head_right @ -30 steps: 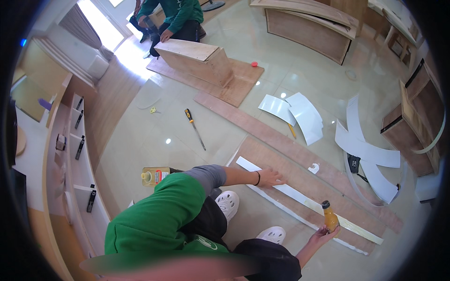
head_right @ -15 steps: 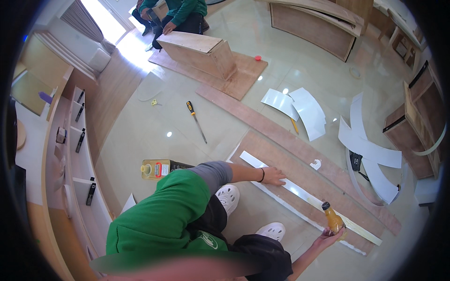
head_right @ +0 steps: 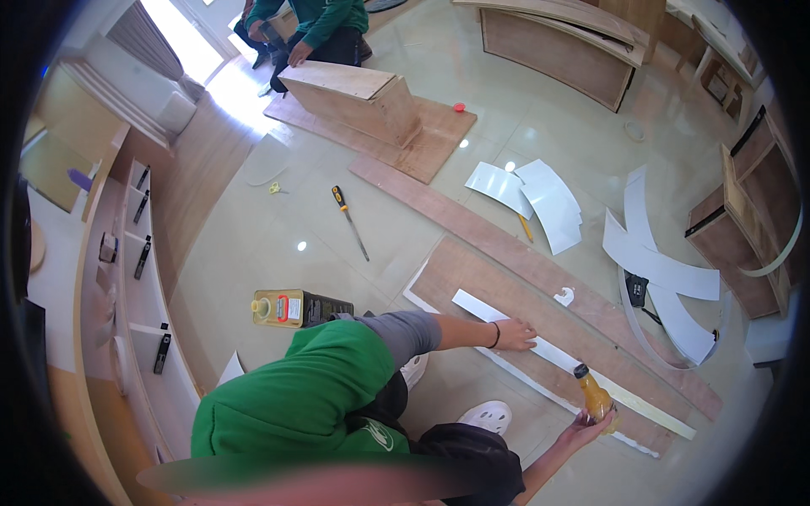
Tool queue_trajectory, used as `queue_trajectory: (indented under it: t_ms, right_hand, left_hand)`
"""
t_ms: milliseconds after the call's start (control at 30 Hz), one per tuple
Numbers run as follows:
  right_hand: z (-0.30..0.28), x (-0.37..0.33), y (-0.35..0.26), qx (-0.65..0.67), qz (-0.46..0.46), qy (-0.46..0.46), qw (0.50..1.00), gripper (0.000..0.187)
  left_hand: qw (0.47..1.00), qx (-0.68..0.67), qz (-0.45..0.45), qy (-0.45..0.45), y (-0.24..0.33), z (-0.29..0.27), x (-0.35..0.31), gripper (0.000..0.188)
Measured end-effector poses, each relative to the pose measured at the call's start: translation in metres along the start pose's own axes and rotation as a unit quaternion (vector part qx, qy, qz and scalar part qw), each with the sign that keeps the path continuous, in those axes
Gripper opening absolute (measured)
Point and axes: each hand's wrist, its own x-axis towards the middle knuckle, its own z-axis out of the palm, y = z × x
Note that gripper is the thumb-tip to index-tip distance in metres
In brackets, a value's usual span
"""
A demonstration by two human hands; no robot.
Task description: The person applies glue from a bottle onto long white strips laid on wooden boards. They then pick up a curved white strip and place it onto the glued area. The person continues to apply glue and handle wooden components on the floor.
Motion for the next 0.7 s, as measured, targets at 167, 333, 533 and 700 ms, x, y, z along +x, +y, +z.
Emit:
queue_trajectory:
  t_ms: [167,333,533,700]
  right_hand:
    - [-0.012,-0.003,-0.012,0.007,-0.009,0.001,1.000,0.052]
    - [-0.015,0.001,-0.024,0.026,-0.050,0.012,0.998,0.053]
    - [-0.018,0.016,-0.039,-0.032,-0.086,0.027,0.995,0.046]
    - [-0.026,0.036,-0.046,-0.041,-0.109,0.007,0.993,0.048]
  left_hand:
    - [1.000,0.015,0.002,0.018,0.004,0.012,0.011,0.030]
    - [0.999,0.027,-0.016,0.028,0.005,0.027,0.008,0.029]
    - [0.993,0.109,-0.011,0.042,0.012,0.029,-0.010,0.029]
    - [0.998,0.058,-0.011,-0.013,0.006,0.016,-0.002,0.024]
